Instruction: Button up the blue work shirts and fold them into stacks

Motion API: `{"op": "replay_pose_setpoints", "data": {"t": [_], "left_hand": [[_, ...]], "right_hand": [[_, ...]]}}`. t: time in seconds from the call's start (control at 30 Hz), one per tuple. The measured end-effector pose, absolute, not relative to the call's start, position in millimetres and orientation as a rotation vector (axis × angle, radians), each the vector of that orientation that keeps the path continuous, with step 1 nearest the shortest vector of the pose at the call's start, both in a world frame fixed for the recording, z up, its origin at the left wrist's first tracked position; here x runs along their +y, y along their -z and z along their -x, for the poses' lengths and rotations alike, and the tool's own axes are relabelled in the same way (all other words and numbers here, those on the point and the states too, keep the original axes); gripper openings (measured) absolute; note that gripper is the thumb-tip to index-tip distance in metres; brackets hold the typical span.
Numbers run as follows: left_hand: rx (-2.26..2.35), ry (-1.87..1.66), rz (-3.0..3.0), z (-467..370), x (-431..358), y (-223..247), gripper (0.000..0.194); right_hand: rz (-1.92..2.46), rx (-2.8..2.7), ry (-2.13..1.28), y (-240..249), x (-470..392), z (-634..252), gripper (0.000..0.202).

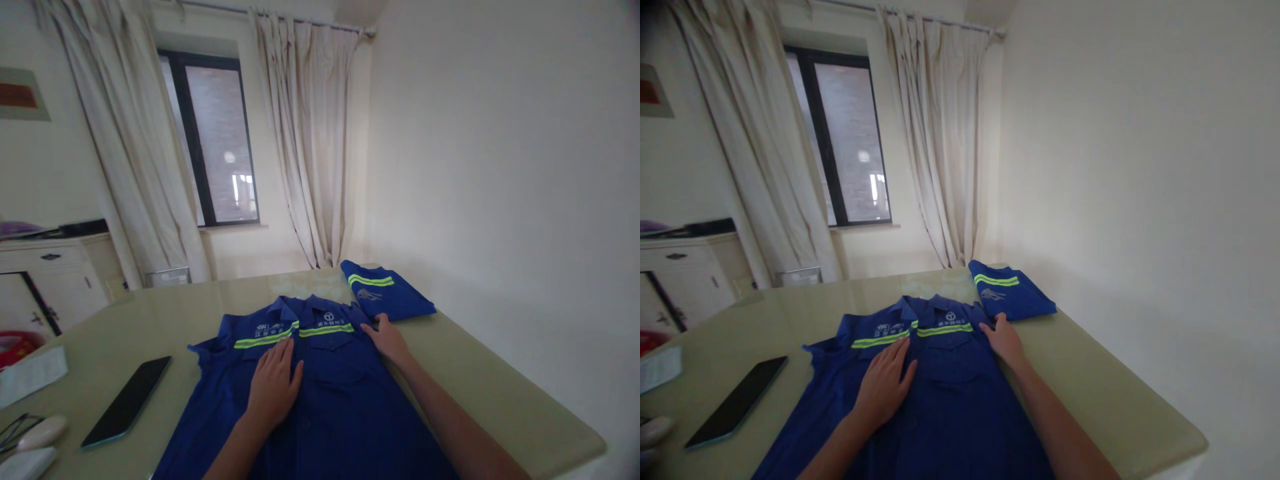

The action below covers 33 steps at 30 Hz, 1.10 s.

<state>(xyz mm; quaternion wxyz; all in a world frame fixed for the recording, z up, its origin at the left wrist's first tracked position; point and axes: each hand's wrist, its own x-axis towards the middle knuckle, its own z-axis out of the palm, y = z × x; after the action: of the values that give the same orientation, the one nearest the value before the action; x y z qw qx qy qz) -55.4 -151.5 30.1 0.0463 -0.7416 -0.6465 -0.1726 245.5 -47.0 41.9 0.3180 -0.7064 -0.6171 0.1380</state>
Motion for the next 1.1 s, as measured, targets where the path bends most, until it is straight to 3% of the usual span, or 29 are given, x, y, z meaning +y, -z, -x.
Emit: {"op": "replay_pose_setpoints", "data": {"t": [0.13,0.27,0.47,0.63,0.77,0.83,1.0,1.1], "left_hand": [[-2.105,0.438,2.242,53.7,-132.0,-8.8,0.054],[-2.128,0.446,2.161,51.1,-124.7,-20.8,0.045],[-2.104,0.502,2.123,43.8,-106.2,-33.3,0.031],[-2.075,0.562,2.144,46.7,-97.0,-23.9,0.032],[-2.026,0.648,2.288,58.9,-93.6,-14.4,0.032],[-2.047,0.694,2.34,64.5,-91.2,-11.0,0.028],[-2.15,0.755,2.369,64.2,-87.0,-13.8,0.014],[-2.197,0.765,2.32,59.0,-87.3,-19.3,0.012]], "right_hand": [[1.649,-1.656,-0.367,-50.0,-39.3,-242.4,0.035],[1.32,-1.658,-0.057,-68.5,-35.0,-260.1,0.032],[1.756,-1.58,0.29,-70.4,-41.4,-262.6,0.04],[1.462,-2.002,-0.049,-65.3,-62.0,-175.6,0.016],[1.561,-2.08,-0.279,-45.9,-71.8,-104.3,0.044],[1.607,-2.085,-0.293,-34.1,-72.2,-87.9,0.046],[1.53,-2.1,-0.321,-18.4,-68.2,-94.7,0.014],[1.514,-2.02,-0.475,-18.0,-64.6,-103.8,0.005]]}}
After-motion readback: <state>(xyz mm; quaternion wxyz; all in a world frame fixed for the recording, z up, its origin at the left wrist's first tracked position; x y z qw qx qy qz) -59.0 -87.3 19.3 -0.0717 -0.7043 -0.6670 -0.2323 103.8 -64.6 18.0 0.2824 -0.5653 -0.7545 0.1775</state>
